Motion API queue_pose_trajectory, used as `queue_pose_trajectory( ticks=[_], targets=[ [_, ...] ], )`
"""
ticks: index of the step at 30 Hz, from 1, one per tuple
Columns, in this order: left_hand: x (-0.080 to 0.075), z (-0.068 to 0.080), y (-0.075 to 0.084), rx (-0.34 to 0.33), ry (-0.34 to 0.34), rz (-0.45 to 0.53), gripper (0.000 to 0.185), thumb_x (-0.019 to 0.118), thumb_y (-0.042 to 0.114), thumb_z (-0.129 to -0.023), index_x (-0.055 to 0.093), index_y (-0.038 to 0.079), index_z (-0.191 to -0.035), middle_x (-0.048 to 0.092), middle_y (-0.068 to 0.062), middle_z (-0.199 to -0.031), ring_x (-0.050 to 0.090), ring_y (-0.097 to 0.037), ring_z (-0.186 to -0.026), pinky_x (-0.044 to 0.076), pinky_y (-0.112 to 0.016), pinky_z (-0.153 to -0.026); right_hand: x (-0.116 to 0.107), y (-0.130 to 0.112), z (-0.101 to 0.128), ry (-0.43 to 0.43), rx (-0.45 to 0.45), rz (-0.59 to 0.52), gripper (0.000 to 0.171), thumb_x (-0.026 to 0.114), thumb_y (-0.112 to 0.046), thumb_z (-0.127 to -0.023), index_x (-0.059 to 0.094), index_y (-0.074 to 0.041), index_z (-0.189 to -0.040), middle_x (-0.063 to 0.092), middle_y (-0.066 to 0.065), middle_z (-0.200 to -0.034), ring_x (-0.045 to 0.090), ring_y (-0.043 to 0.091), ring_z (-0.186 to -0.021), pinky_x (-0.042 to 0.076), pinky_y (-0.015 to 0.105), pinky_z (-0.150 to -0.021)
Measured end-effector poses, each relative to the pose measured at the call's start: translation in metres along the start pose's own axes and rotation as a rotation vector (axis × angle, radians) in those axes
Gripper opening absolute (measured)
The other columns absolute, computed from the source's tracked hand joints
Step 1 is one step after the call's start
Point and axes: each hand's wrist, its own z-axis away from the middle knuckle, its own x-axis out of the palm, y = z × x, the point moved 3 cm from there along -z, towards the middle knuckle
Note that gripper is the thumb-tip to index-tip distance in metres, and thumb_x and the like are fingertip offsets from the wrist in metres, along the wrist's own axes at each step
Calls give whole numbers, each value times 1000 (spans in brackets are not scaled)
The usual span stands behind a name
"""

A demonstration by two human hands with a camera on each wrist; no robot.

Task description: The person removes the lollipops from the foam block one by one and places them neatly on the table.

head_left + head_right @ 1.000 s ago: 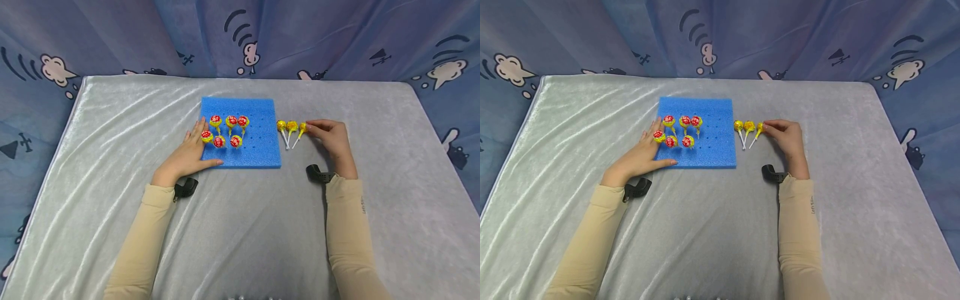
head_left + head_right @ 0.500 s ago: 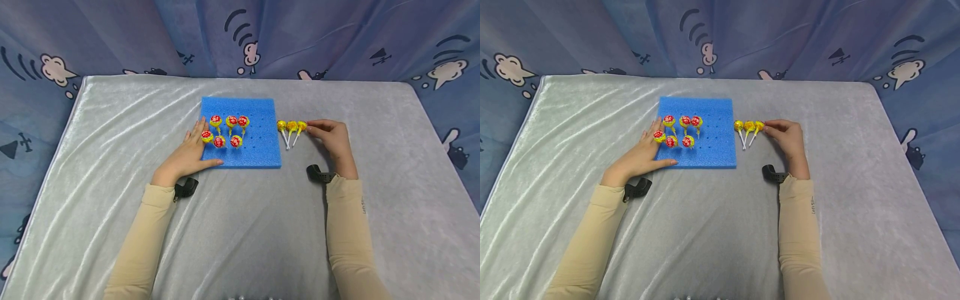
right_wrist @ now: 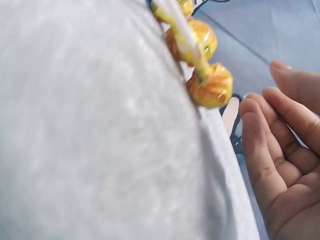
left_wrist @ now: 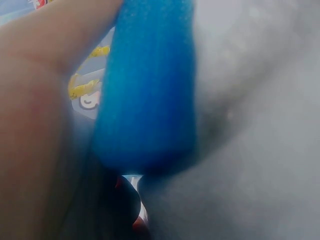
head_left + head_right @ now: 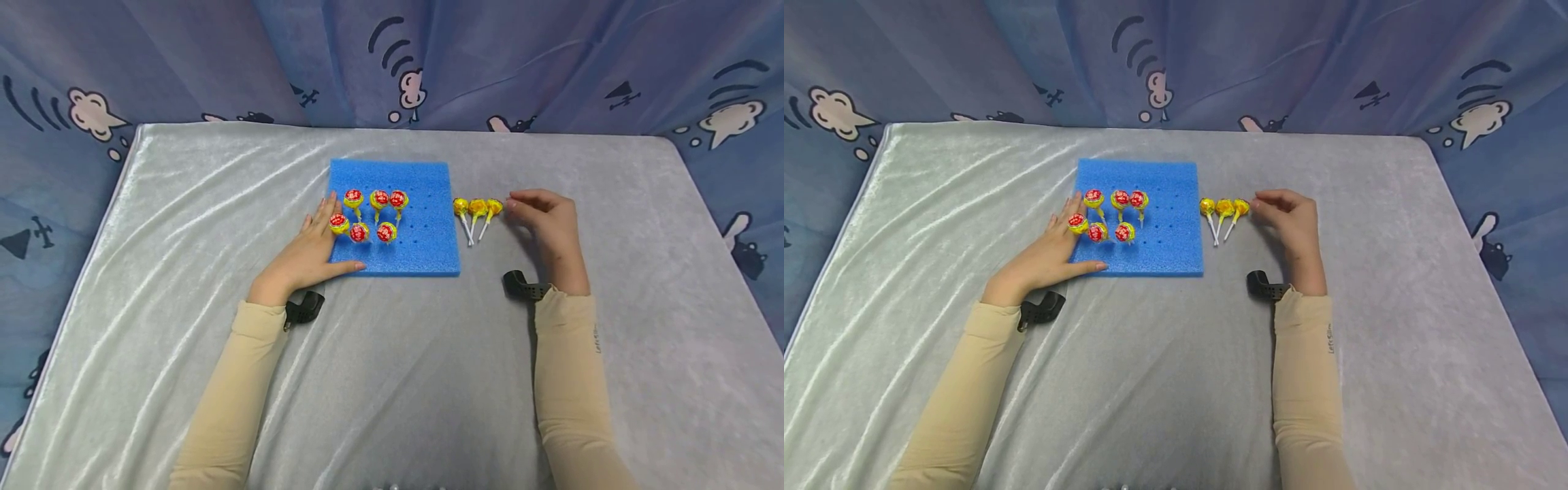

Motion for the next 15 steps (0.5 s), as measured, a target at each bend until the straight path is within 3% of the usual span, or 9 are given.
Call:
queue_pose_trajectory(
  ticks=[3,10,15],
  targets=[
    [0,0,1,0,1,0,106,58,58,-85,-4,0,-148,-21,-8,-155,-15,-23,-142,-3,-42,-114,1,-5,1,5,-25,-19,32,73,-13,-83,67,7,-108,67,-11,-82,61,7,-79,47,19,-72],
    [-1,0,1,5,5,2,106,58,58,-85,-4,-1,-148,-20,-9,-155,-14,-24,-142,-3,-43,-114,13,-24,6,-73,-128,-216,19,72,2,-81,70,7,-99,70,-4,-82,64,10,-77,50,18,-71],
    [1,0,0,6,6,2,105,58,57,-86,-2,-2,-148,-20,-9,-155,-14,-24,-142,-3,-43,-114,27,-37,11,-138,-195,-158,17,70,0,-82,71,5,-99,70,-5,-86,64,9,-81,50,17,-73]
  ],
)
